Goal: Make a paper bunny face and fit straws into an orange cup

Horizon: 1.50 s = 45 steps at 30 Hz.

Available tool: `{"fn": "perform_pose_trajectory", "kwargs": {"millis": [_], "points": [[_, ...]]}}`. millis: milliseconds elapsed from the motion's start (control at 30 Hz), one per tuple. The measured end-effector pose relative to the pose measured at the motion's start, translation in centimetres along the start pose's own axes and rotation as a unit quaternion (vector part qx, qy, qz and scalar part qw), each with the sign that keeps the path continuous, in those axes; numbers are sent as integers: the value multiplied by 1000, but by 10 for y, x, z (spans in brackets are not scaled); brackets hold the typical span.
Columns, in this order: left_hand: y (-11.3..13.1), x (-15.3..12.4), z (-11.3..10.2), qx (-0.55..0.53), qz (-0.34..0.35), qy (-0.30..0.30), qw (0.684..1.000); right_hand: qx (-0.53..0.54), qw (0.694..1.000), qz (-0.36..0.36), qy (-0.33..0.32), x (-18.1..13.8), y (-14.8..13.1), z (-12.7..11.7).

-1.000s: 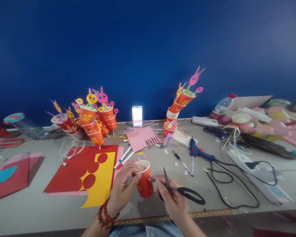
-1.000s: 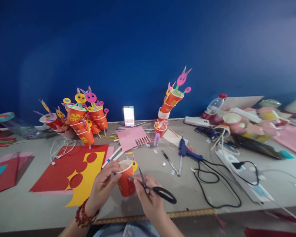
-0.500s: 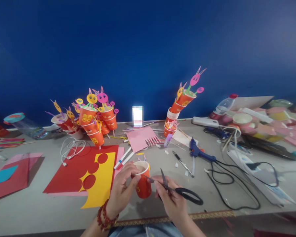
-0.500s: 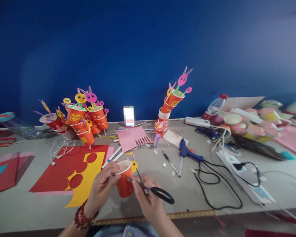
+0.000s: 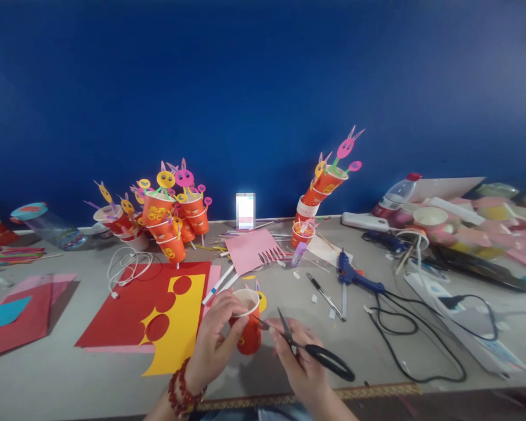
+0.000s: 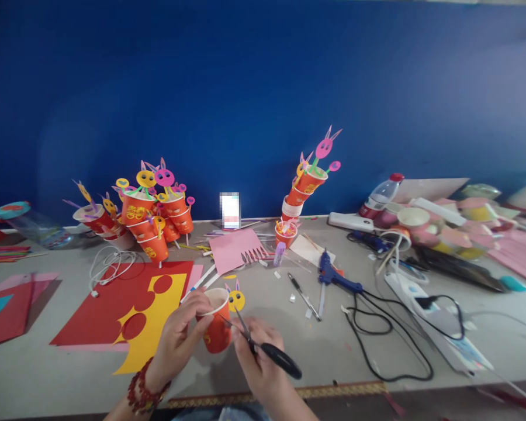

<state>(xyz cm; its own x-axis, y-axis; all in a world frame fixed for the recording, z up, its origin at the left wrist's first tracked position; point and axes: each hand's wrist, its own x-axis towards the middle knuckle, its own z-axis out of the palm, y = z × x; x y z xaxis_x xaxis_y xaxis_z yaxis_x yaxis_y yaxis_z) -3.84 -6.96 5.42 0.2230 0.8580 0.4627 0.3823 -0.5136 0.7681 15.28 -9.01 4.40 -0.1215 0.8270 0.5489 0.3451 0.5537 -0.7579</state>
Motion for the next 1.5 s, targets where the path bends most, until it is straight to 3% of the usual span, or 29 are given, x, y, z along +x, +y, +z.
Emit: {"fn": "perform_pose_trajectory", "kwargs": {"millis": [267,500,733,867,1067,1200,1300,1400,1500], "points": [[-4,1,-6,47,-11,-43,998,-11,994,-94,-55,7,1,0],[-5,-5,0,72,-27,-7,997,-29,994,-94,-35,2,12,10],[-7,-9,7,157,35,58,985,35,995,73,55,2,7,30],[-7,-13,10,198,87,90,972,179,960,196,89,-3,0,42],[-3,-9,9,205,109,73,970,262,923,260,109,-6,-1,47],[5,-3,0,194,65,57,977,236,945,219,55,-3,8,41],[10,0,-6,174,48,38,983,139,984,115,0,3,13,31],[11,1,-7,166,41,31,985,74,996,31,-41,10,12,22],[9,-1,-3,192,43,43,980,128,986,106,-20,11,7,24]]}}
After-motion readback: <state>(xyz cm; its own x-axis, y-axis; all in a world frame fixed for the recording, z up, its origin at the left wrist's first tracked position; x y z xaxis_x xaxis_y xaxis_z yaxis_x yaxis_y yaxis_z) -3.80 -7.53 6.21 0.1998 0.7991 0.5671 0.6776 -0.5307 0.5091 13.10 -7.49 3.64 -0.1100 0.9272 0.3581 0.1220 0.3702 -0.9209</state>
